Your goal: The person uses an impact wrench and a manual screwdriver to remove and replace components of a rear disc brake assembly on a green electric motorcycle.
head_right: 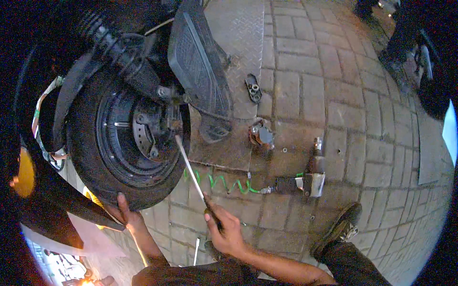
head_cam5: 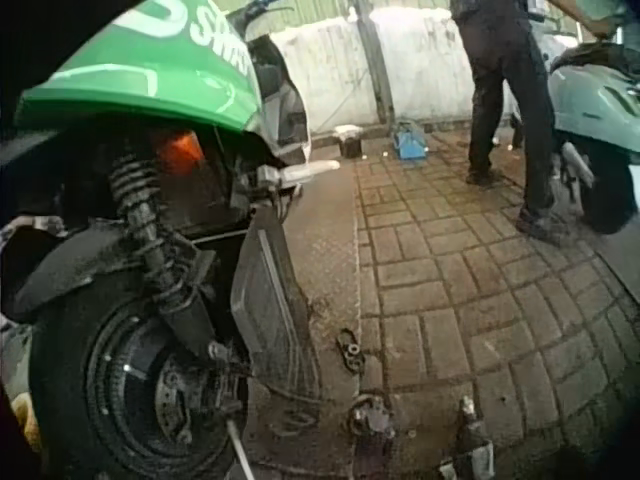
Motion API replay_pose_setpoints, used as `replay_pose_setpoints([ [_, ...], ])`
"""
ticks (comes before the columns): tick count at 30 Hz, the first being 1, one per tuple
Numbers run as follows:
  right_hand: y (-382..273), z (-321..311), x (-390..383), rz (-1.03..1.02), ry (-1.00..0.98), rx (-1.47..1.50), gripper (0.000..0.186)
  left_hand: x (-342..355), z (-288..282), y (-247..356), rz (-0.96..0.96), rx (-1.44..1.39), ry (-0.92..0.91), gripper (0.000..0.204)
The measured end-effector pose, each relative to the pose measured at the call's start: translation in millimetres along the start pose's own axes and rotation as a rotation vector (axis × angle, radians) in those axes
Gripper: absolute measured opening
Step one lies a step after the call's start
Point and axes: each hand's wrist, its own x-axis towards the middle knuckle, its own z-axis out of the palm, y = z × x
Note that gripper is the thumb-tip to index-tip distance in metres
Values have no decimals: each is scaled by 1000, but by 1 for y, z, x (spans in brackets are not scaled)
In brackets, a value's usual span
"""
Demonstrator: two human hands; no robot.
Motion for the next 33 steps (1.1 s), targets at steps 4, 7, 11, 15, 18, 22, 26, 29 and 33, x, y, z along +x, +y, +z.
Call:
replay_pose_setpoints([
  [4, -4, 3, 11, -26, -32, 48, 45, 0, -8, -6, 21, 12, -5, 73],
  [7, 1, 8, 17, -83, 16, 25, 45, 3, -6, -1, 47, 28, -4, 73],
  [11, -6, 9, 17, -6, 11, 62, 45, 1, -9, -2, -57, -11, 34, 73],
  [15, -2, 13, 19, -13, 24, 98, 45, 0, -5, 0, -79, -30, 31, 74],
  [18, -3, 26, 20, -16, 58, 136, 45, 2, -5, 12, -107, 2, 17, 72],
  [22, 5, 82, 13, 131, 85, 363, 50, 5, -2, 8, -28, -58, -16, 71],
  [26, -20, 114, 20, 253, 49, 832, 49, 7, -6, -1, -49, -108, -64, 73],
  [29, -37, 111, 24, 337, -53, 1253, 38, 9, -14, 2, -52, -93, -62, 75],
  [33, -18, 99, 27, 340, -167, 1328, 37, 1, 2, 16, -157, -56, 43, 89],
])
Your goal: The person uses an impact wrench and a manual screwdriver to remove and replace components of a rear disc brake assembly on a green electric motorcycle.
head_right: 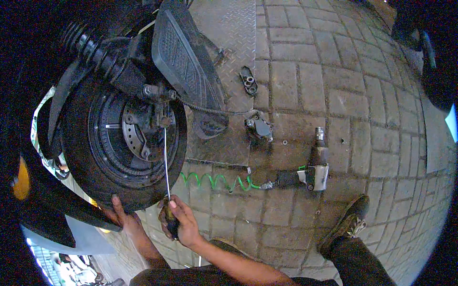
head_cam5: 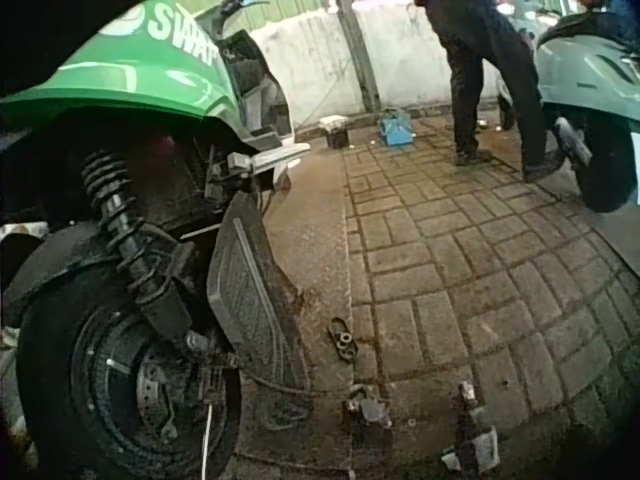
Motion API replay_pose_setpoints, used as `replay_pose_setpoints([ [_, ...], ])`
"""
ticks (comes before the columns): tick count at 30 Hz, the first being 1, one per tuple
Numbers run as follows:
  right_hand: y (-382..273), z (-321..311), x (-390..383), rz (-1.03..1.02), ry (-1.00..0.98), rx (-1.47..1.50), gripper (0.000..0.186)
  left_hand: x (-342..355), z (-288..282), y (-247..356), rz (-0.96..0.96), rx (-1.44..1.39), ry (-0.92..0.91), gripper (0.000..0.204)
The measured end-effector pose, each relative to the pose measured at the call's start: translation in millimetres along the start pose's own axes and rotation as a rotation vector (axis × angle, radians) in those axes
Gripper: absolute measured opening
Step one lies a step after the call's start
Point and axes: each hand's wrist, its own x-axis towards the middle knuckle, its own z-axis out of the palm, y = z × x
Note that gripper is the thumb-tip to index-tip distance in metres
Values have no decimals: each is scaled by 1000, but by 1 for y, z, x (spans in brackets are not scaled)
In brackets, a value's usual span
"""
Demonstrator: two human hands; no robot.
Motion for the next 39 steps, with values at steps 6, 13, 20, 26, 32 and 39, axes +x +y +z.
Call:
replay_pose_setpoints([
  [6, 14, 9, 29, -303, 336, -768, 41, 3, -1, 0, 24, -7, -23, 89],
  [13, -28, 3, 20, 89, 294, -569, 39, 7, -8, 2, 33, 18, -100, 86],
  [20, -24, 20, 25, -53, 380, -819, 43, -5, 8, -2, 6, 3, 12, 88],
  [26, -104, -2, 8, 278, 193, -935, 45, -6, -20, -21, 58, 149, 39, 86],
  [32, -55, 17, 8, 80, 296, -960, 39, -5, -3, -8, 13, -75, -14, 94],
  [39, -170, -20, 4, -25, 315, -1268, 45, -16, 7, -1, -80, -19, 42, 92],
])
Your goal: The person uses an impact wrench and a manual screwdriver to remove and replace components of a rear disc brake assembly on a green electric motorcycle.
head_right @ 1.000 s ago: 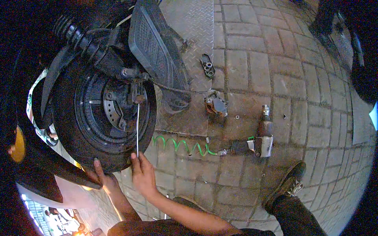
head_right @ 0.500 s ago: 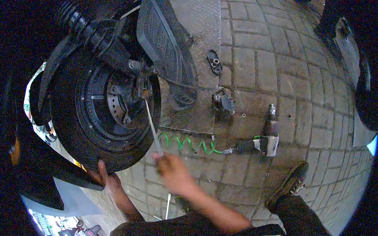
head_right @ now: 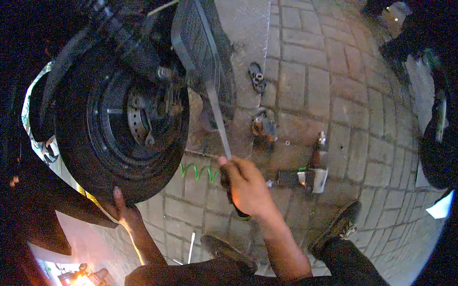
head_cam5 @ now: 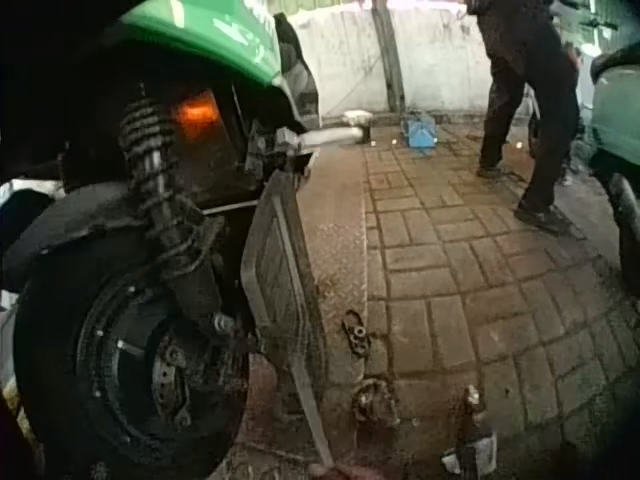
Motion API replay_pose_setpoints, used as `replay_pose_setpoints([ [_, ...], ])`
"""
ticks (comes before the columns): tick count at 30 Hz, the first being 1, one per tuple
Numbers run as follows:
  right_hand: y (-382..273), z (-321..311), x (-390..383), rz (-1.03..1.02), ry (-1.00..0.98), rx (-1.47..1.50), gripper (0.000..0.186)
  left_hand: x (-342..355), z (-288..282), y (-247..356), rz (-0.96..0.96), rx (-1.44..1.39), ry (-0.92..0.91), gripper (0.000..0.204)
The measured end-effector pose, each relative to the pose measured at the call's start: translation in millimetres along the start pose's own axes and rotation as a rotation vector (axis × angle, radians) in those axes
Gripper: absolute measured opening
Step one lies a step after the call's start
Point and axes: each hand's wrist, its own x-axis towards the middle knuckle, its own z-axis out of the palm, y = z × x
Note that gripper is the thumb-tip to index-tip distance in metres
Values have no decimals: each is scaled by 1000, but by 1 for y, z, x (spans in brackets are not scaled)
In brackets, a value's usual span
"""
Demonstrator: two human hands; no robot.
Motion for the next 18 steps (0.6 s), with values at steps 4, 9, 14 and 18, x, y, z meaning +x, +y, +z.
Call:
replay_pose_setpoints([
  [4, 5, 22, 5, -102, -73, -139, 47, 1, -8, -5, 42, 83, 4, 91],
  [9, -14, -46, -13, -43, -298, -565, 51, -39, 23, 11, 91, 306, -90, 106],
  [14, -77, -137, -11, -162, -565, -1143, 56, -108, -58, -35, 434, 562, -367, 91],
  [18, -175, -185, 2, -153, -414, -1438, 49, -71, 11, 52, 477, 333, -1184, 44],
])
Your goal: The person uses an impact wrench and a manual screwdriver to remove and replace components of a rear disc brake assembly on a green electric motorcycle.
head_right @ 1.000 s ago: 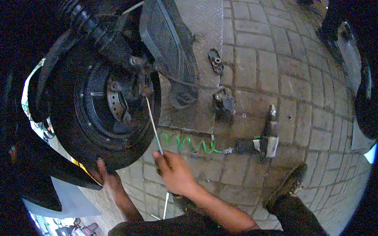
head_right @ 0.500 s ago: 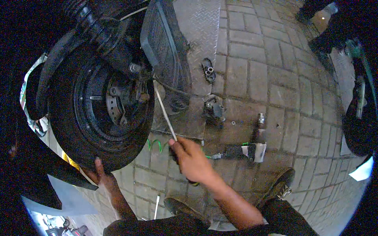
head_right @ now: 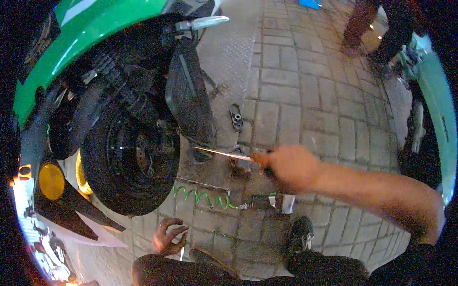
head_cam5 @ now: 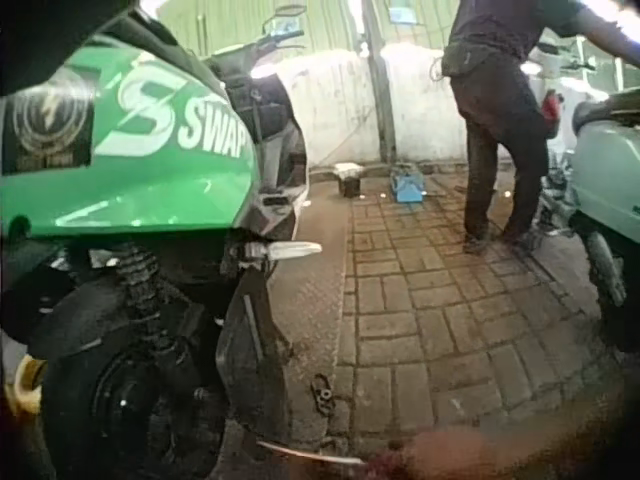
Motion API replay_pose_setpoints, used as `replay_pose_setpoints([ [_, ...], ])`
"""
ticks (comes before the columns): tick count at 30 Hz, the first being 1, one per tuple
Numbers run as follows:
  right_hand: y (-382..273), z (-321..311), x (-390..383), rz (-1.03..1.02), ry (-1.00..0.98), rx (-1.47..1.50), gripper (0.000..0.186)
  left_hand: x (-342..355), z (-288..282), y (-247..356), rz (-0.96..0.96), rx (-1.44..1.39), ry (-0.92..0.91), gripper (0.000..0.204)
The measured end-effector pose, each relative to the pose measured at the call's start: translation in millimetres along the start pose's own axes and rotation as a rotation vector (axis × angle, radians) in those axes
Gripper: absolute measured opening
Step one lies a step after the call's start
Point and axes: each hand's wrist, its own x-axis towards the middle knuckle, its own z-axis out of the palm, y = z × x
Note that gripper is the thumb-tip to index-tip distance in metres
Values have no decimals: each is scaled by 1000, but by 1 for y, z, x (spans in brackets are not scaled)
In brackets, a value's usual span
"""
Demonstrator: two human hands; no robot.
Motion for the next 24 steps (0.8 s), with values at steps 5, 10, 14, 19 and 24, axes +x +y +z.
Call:
replay_pose_setpoints([
  [5, 43, -60, 57, -483, 474, -31, 32, 99, -68, 29, 63, 299, 30, 45],
  [10, 63, -76, 110, -569, 509, -21, 28, 170, -79, 44, -140, 487, 44, 48],
  [14, 70, -86, 131, -689, 507, -26, 21, 184, -53, 21, -298, 680, 140, 60],
  [19, 72, -110, 142, -753, 431, -81, 35, 197, -41, 19, -415, 964, 28, 66],
  [24, 72, -140, 156, -797, 429, 11, 30, 198, -49, -2, -298, 1117, 29, 57],
])
